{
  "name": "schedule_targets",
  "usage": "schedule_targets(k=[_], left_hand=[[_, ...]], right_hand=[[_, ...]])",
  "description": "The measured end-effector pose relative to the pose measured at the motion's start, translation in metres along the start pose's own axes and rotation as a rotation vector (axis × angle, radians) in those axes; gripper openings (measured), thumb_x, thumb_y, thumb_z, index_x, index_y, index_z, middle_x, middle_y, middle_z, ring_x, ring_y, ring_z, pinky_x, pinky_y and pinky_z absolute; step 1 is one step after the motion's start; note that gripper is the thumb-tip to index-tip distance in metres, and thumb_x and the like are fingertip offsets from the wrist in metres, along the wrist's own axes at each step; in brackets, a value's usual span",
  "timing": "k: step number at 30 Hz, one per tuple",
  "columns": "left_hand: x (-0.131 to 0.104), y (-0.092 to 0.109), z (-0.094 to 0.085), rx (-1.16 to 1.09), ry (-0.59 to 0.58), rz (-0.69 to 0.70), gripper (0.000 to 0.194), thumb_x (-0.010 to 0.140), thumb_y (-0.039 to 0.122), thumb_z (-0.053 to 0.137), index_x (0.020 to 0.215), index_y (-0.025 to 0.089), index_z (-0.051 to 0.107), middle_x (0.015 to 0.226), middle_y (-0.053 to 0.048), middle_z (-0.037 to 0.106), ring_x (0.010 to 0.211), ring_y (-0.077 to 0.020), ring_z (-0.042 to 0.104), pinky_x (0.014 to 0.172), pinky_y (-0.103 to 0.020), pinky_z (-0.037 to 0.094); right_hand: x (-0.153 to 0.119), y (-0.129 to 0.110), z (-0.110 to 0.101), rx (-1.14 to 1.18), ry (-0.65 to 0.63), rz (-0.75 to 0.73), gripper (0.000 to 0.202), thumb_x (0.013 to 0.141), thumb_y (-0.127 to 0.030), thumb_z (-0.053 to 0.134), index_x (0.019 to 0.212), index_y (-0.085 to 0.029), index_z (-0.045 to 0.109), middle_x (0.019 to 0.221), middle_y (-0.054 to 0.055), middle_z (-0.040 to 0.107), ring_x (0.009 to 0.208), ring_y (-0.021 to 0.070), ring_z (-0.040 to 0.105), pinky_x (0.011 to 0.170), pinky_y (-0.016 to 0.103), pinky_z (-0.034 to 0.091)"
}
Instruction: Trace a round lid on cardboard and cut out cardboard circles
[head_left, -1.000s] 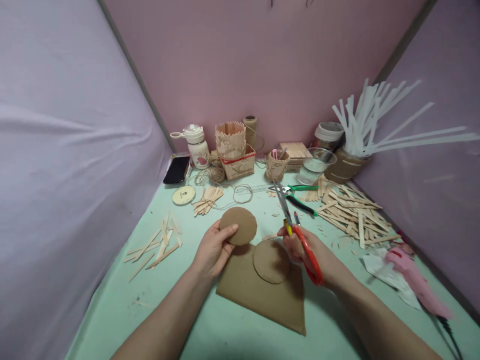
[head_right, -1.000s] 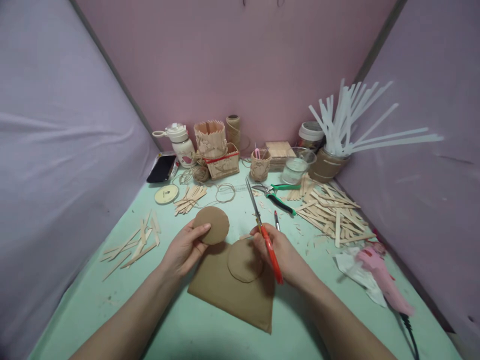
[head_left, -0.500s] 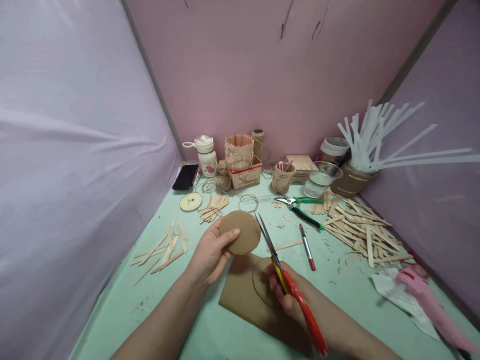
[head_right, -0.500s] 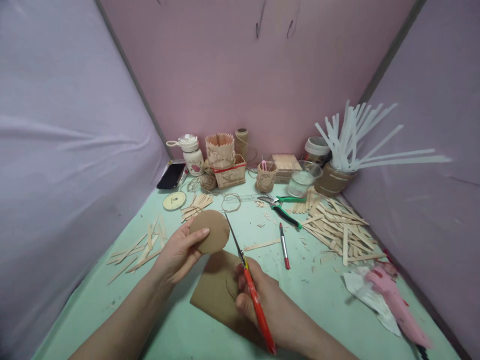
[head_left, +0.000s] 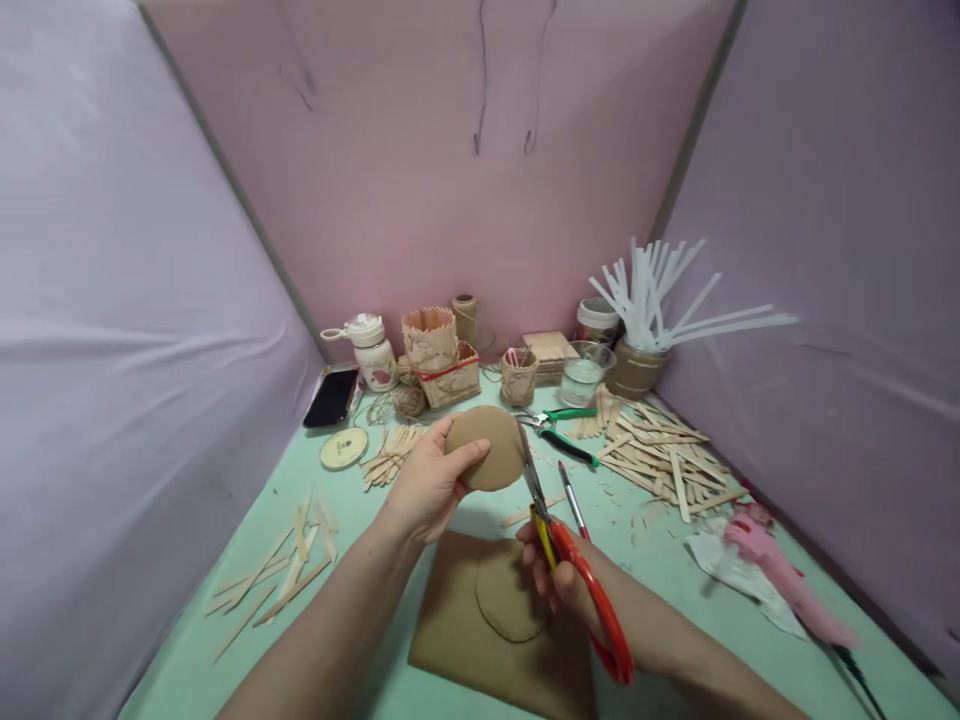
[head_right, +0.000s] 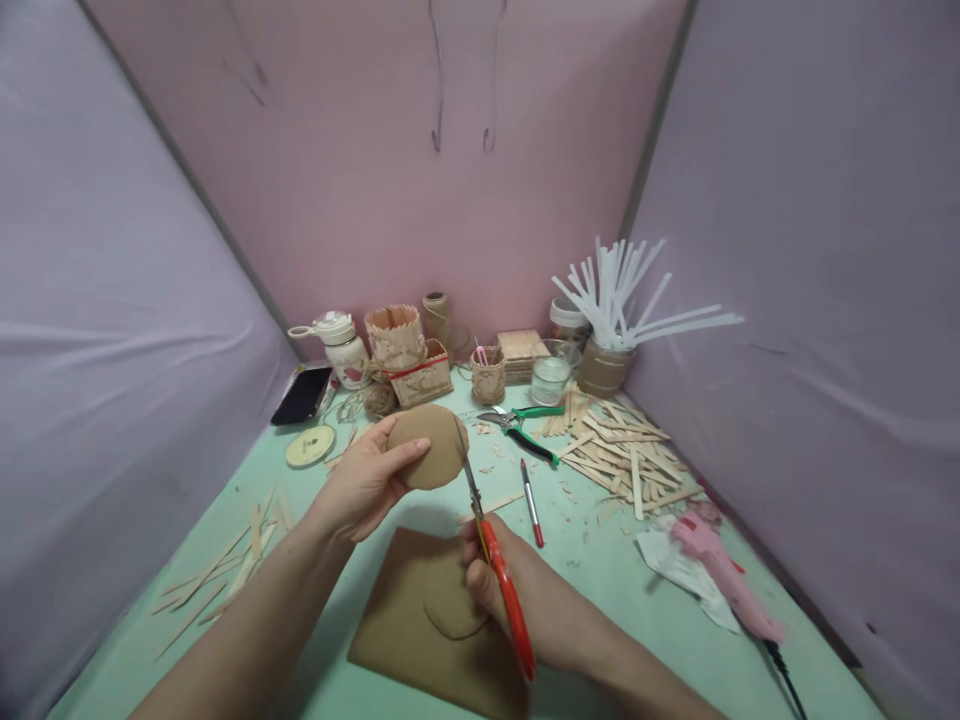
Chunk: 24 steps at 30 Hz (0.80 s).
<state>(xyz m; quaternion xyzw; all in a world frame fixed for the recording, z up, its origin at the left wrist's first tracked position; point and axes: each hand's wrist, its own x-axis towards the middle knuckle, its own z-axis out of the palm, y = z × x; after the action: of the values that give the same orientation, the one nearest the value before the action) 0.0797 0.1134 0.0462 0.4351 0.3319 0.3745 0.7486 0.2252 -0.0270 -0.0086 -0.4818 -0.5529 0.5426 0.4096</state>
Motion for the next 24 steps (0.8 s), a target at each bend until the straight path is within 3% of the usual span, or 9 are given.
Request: schedule_targets(k=[9, 24], left_hand=[[-0.0019, 0.003, -0.0041, 0.0, 0.048, 0.013, 0.046, 0.064, 0.019, 0.081, 0.106, 0.016, 0.063, 0.111, -0.011, 0.067, 0.09, -0.0203, 0.065, 0.075, -0.032, 0.055], [-0.0052, 0.0007, -0.0011, 0.022, 0.058, 0.037, 0.046, 0.066, 0.02, 0.08, 0.108, 0.017, 0.061, 0.109, -0.009, 0.068, 0.09, -0.0195, 0.065, 0.078, -0.031, 0.054]], right_hand=[[-0.0003, 0.0018, -0.001, -0.057, -0.013, -0.034, 0.068, 0.082, -0.079, 0.035, 0.114, -0.02, 0.047, 0.103, 0.01, 0.057, 0.087, 0.0215, 0.054, 0.078, 0.036, 0.048], [0.0002, -0.0015, -0.0002, -0.063, 0.027, -0.034, 0.06, 0.081, -0.075, 0.048, 0.105, -0.02, 0.051, 0.097, 0.007, 0.058, 0.084, 0.0197, 0.054, 0.075, 0.033, 0.049]])
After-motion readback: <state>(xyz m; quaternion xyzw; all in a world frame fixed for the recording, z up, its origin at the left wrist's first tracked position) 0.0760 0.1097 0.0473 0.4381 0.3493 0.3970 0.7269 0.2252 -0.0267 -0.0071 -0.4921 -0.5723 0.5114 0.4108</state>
